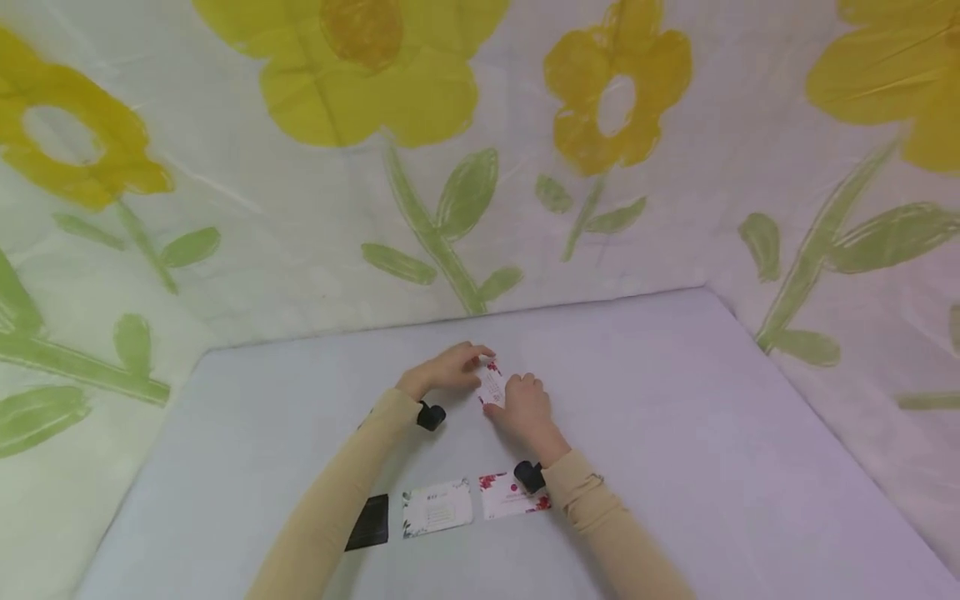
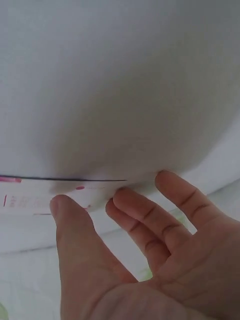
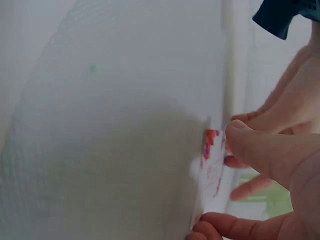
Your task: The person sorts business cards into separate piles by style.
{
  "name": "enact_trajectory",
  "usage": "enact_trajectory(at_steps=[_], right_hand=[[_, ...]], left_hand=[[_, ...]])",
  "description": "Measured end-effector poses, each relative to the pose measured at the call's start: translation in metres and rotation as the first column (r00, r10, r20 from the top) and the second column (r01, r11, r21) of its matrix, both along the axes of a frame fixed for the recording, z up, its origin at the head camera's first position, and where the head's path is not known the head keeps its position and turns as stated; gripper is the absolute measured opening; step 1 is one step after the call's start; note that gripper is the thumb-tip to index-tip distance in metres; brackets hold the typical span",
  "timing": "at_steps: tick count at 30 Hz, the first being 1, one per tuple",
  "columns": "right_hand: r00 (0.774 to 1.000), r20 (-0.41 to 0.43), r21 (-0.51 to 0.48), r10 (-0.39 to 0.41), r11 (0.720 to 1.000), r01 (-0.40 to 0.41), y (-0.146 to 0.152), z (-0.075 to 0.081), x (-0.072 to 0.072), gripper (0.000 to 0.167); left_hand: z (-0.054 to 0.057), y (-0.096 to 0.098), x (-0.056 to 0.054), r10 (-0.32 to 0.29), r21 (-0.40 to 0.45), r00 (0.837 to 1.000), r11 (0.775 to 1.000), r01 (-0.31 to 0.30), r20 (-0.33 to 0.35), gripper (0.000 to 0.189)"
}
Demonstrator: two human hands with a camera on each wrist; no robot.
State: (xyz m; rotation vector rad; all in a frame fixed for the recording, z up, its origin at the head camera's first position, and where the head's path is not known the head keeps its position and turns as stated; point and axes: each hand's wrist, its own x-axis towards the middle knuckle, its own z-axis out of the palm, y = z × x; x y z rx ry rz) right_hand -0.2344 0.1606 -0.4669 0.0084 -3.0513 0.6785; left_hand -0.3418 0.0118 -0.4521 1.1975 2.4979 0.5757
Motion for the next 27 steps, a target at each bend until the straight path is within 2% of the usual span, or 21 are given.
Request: enact_trajectory(at_steps=[5,12,14,17,22,27], right_hand=[[0.999,0.000,0.072,-0.036,0.997,0.036,-0.012,-0.002,0.002,0.051],[0.998,0.022,0.070,-0.053,0.996,0.051,-0.013,0.001,-0.006,0.051],[0.999,0.042,0.023,-0.034,0.999,0.033,-0.008,0.001,-0.010,0.050],[0.996,0.087,-0.114,0.018,0.993,-0.008,0.001,0.001,-0.017,0.048],[0.986,0.099,-0.330,0.131,0.939,-0.092,0.014,-0.003,-0.025,0.046],[0.985,0.068,-0.419,0.160,0.900,-0.118,0.016,-0.004,-0.027,0.046]], left_hand=[[-0.003,-0.002,0.001,0.009,-0.036,1.000,0.999,-0.009,-0.007,0.046],[0.006,-0.006,0.004,0.032,-0.081,0.999,0.996,-0.031,0.009,0.039],[0.008,-0.007,0.004,0.041,-0.093,0.999,0.995,-0.039,0.023,0.038],[0.008,-0.010,0.004,0.039,-0.082,0.998,0.996,-0.036,0.043,0.035],[0.004,-0.014,0.003,0.037,-0.034,0.997,0.999,-0.035,0.064,0.032],[-0.002,-0.016,0.001,0.093,0.040,0.992,0.995,-0.097,0.084,0.035]])
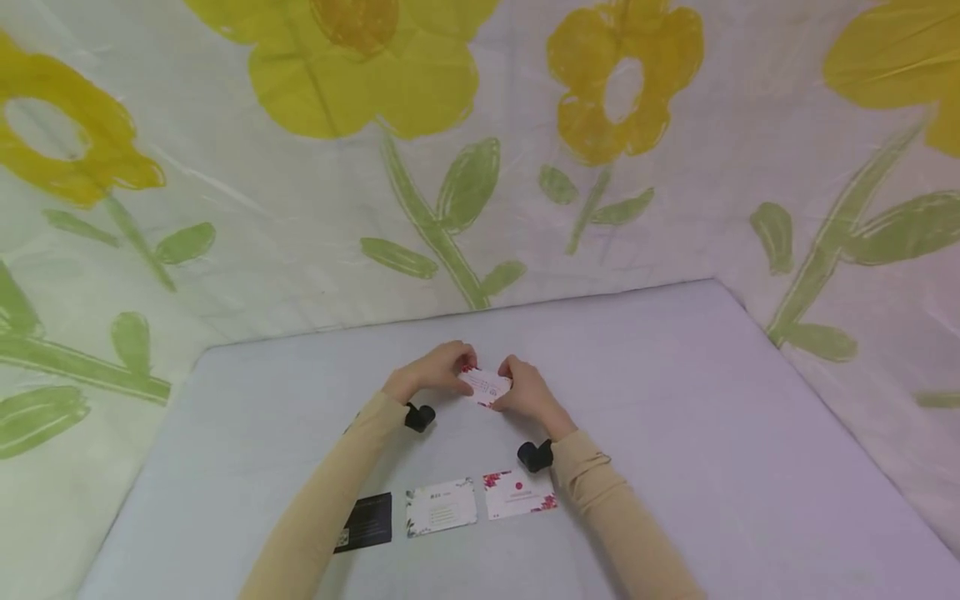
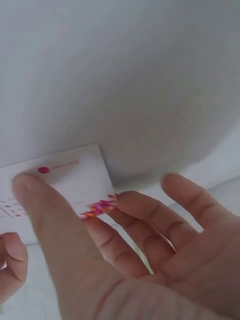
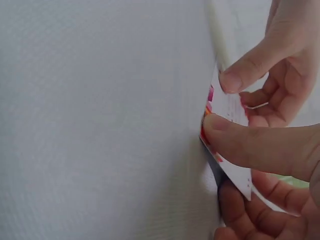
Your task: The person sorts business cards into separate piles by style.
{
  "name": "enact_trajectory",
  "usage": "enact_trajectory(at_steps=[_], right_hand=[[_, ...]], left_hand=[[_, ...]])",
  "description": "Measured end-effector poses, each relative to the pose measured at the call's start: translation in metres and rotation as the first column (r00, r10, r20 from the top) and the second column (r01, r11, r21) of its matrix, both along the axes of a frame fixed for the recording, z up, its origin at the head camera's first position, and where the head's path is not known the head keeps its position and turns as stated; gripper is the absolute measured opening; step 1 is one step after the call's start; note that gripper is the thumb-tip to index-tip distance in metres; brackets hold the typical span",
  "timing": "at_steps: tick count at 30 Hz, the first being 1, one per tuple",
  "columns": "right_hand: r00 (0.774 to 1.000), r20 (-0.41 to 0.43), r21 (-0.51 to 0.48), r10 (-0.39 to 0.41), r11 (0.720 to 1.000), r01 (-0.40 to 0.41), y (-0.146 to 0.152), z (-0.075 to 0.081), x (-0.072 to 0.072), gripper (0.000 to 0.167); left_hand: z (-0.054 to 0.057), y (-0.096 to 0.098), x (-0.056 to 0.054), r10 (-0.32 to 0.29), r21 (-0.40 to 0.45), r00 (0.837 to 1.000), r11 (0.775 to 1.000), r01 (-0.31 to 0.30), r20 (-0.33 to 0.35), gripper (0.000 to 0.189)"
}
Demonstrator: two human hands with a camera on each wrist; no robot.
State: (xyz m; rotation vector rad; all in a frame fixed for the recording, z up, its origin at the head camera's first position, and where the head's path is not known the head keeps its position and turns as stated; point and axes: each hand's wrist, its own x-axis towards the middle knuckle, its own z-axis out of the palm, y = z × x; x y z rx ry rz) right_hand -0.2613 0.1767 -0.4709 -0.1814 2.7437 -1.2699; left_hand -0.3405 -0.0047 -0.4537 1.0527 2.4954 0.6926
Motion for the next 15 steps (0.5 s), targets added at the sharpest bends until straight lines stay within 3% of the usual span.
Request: enact_trajectory(at_steps=[4,8,11,15], right_hand=[[1.000,-0.024,-0.042,-0.010,0.999,0.009,-0.002,0.000,0.003,0.045],[0.995,-0.087,-0.063,-0.048,0.997,0.042,-0.003,-0.003,0.005,0.032],[0.987,-0.137,-0.070,-0.083,0.995,0.074,-0.003,-0.003,0.008,0.020],[0.978,-0.179,-0.096,-0.103,0.992,0.086,0.004,0.004,0.016,0.015]], left_hand=[[-0.002,-0.004,0.004,0.074,0.078,0.997,0.994,-0.074,0.005,0.031],[-0.005,-0.009,0.007,0.127,0.201,0.991,0.971,-0.131,0.033,0.020],[-0.005,-0.014,0.010,0.131,0.288,0.991,0.948,-0.135,0.033,0.013],[0.002,-0.017,0.021,0.112,0.363,0.993,0.925,-0.117,0.037,0.007]])
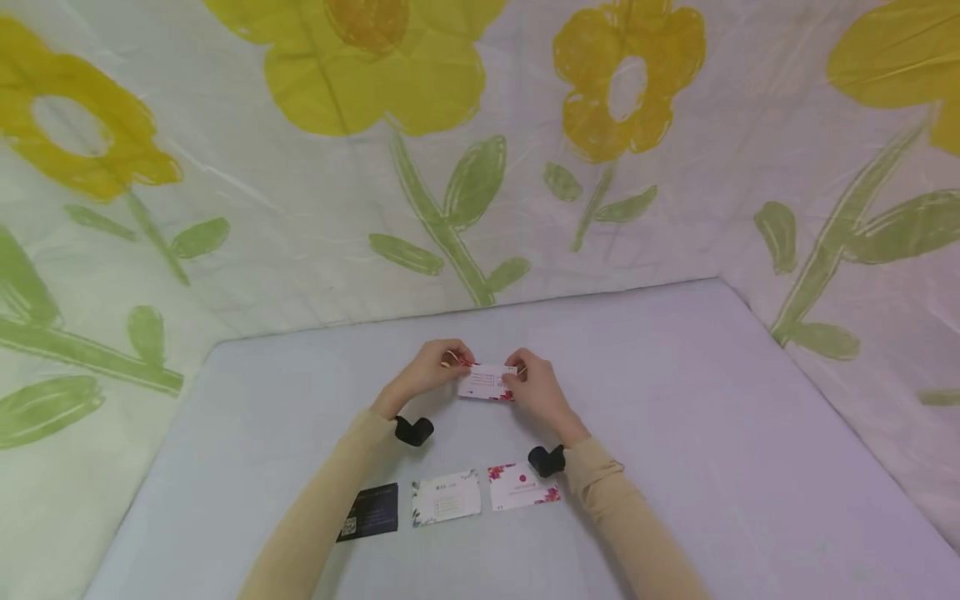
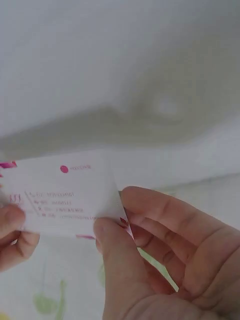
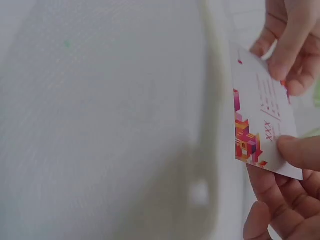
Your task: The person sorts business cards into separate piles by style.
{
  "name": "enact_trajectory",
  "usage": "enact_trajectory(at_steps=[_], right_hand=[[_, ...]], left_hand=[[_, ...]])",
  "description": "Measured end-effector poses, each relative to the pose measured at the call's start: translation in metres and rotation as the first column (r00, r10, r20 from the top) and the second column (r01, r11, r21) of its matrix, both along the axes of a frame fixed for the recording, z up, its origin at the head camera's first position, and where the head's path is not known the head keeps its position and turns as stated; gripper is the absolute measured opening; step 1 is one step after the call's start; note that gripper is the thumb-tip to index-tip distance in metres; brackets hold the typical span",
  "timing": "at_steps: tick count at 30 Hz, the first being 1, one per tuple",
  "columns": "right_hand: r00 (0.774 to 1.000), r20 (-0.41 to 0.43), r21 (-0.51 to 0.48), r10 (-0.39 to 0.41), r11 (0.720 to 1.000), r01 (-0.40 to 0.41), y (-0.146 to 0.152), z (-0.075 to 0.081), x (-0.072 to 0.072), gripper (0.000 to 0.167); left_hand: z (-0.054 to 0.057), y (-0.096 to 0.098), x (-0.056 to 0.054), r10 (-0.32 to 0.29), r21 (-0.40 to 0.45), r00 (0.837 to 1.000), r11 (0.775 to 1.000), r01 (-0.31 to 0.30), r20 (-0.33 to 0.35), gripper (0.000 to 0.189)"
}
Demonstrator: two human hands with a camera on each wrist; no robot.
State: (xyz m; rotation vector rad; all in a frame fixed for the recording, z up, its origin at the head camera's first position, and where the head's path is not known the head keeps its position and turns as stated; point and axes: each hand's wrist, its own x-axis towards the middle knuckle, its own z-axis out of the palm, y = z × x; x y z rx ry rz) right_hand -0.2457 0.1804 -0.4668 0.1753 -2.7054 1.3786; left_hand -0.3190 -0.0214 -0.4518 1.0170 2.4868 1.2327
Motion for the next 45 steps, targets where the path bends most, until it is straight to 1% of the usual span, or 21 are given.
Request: enact_trajectory(at_steps=[2,4,6,8,11,15,18,20,24,28,32,38,45], right_hand=[[1.000,-0.013,-0.011,0.015,1.000,-0.015,0.007,0.006,0.008,0.015],[0.999,-0.006,-0.017,0.032,0.999,-0.032,0.015,0.012,0.016,0.015],[0.998,0.023,-0.028,0.061,0.998,-0.061,0.023,0.018,0.025,0.016],[0.993,0.067,-0.042,0.096,0.995,-0.093,0.030,0.022,0.035,0.017],[0.978,0.143,-0.083,0.150,0.987,-0.140,0.040,0.023,0.049,0.018],[0.954,0.231,-0.115,0.191,0.979,-0.169,0.048,0.016,0.066,0.017],[0.944,0.261,-0.112,0.204,0.977,-0.181,0.049,0.010,0.074,0.016],[0.943,0.261,-0.097,0.205,0.978,-0.186,0.048,0.007,0.079,0.015],[0.951,0.242,-0.051,0.193,0.981,-0.186,0.044,0.007,0.086,0.017],[0.956,0.237,-0.020,0.173,0.985,-0.174,0.039,0.008,0.092,0.019],[0.959,0.234,-0.004,0.162,0.986,-0.166,0.036,0.009,0.095,0.019],[0.963,0.209,0.020,0.173,0.983,-0.181,0.033,0.008,0.098,0.018],[0.971,0.188,0.075,0.151,0.983,-0.167,0.027,0.011,0.102,0.017]], left_hand=[[0.006,0.000,0.011,-0.016,0.036,1.000,0.999,0.015,0.026,0.006],[0.012,0.002,0.024,-0.029,0.064,0.998,0.998,0.026,0.059,0.006],[0.015,0.003,0.037,-0.035,0.079,0.994,0.996,0.028,0.099,0.006],[0.017,0.006,0.050,-0.040,0.079,0.992,0.996,0.031,0.119,0.006],[0.014,0.010,0.069,-0.044,0.074,0.986,0.997,0.032,0.162,0.006],[0.009,0.014,0.094,-0.035,0.046,0.976,0.999,0.026,0.214,0.007],[0.003,0.015,0.107,-0.018,0.017,0.973,1.000,0.015,0.229,0.005],[0.001,0.015,0.114,-0.006,0.004,0.971,1.000,0.005,0.237,0.005],[-0.002,0.015,0.124,0.011,0.005,0.966,1.000,-0.013,0.257,0.005],[-0.004,0.014,0.129,0.014,0.009,0.967,1.000,-0.017,0.255,0.005],[-0.007,0.015,0.131,0.023,-0.009,0.970,1.000,-0.021,0.243,0.004],[-0.012,0.017,0.131,0.038,-0.048,0.977,0.998,-0.029,0.209,0.005],[-0.012,0.018,0.136,0.066,-0.080,0.979,0.995,-0.051,0.192,0.005]])
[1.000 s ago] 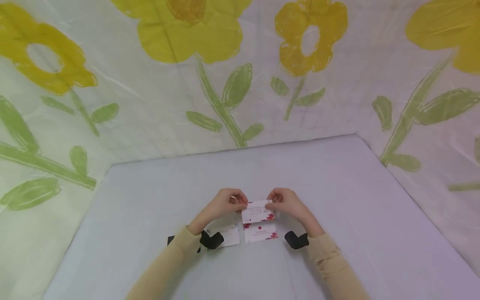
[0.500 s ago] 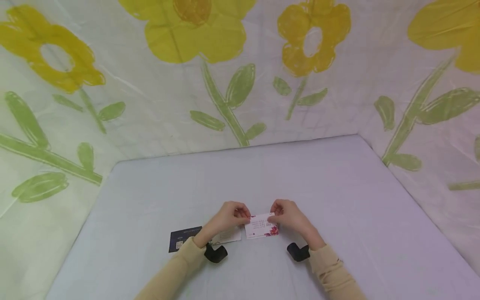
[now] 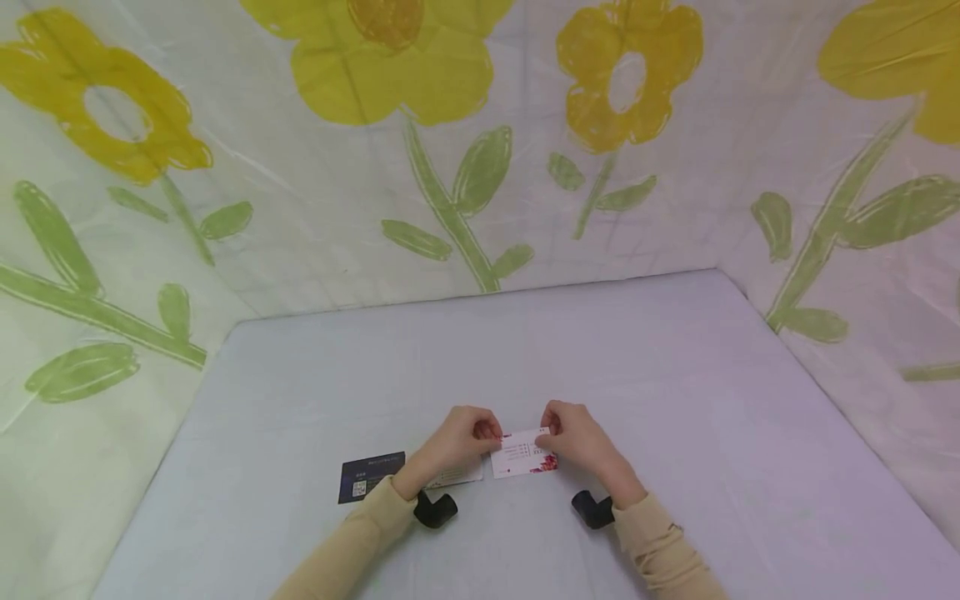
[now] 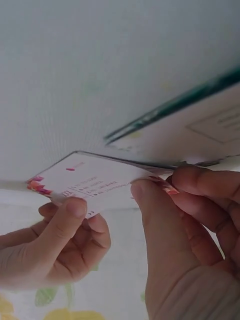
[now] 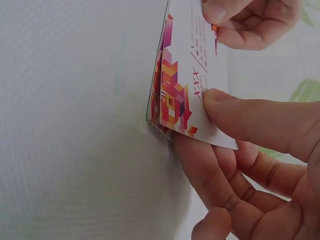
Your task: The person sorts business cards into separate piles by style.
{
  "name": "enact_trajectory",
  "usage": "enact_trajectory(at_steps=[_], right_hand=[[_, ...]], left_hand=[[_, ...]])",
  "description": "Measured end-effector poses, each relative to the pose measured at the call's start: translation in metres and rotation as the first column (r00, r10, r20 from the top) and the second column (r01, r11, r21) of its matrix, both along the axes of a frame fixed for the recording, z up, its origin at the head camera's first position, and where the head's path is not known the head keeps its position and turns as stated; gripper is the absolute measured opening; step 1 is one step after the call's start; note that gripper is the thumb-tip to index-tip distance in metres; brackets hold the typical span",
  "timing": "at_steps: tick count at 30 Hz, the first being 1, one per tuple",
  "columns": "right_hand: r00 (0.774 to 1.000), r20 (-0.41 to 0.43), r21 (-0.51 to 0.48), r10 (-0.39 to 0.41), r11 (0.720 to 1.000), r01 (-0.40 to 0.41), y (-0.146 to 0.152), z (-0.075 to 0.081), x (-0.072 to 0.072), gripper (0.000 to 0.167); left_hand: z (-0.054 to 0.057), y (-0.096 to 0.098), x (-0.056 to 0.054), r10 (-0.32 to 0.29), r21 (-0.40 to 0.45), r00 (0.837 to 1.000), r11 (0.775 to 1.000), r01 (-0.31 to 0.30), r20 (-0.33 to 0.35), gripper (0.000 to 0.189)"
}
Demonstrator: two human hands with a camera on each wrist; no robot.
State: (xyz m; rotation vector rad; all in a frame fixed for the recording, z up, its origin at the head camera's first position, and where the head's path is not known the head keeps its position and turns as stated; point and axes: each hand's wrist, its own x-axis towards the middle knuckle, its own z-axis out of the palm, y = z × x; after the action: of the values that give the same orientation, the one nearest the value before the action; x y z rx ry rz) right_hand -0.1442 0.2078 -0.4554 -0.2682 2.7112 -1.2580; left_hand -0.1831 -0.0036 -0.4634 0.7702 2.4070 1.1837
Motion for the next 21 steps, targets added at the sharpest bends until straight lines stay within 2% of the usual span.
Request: enact_trajectory(at_steps=[5,11,15,21], right_hand=[[0.999,-0.013,0.096,-0.043,0.994,0.044,-0.008,0.001,0.003,0.016],[0.996,-0.031,0.201,-0.089,0.975,0.094,-0.016,0.000,0.007,0.016],[0.995,-0.051,0.232,-0.087,0.968,0.097,-0.018,-0.002,0.007,0.018],[0.992,-0.105,0.278,-0.065,0.956,0.092,-0.017,-0.003,0.008,0.017]], left_hand=[[-0.002,0.000,0.004,0.008,-0.036,0.999,0.999,-0.010,-0.047,0.006],[0.001,0.000,0.008,-0.004,-0.125,0.990,0.992,-0.014,-0.144,0.005],[0.002,0.001,0.009,-0.027,-0.182,0.978,0.983,-0.012,-0.209,0.006],[0.004,0.002,0.011,-0.037,-0.241,0.968,0.970,-0.024,-0.247,0.007]])
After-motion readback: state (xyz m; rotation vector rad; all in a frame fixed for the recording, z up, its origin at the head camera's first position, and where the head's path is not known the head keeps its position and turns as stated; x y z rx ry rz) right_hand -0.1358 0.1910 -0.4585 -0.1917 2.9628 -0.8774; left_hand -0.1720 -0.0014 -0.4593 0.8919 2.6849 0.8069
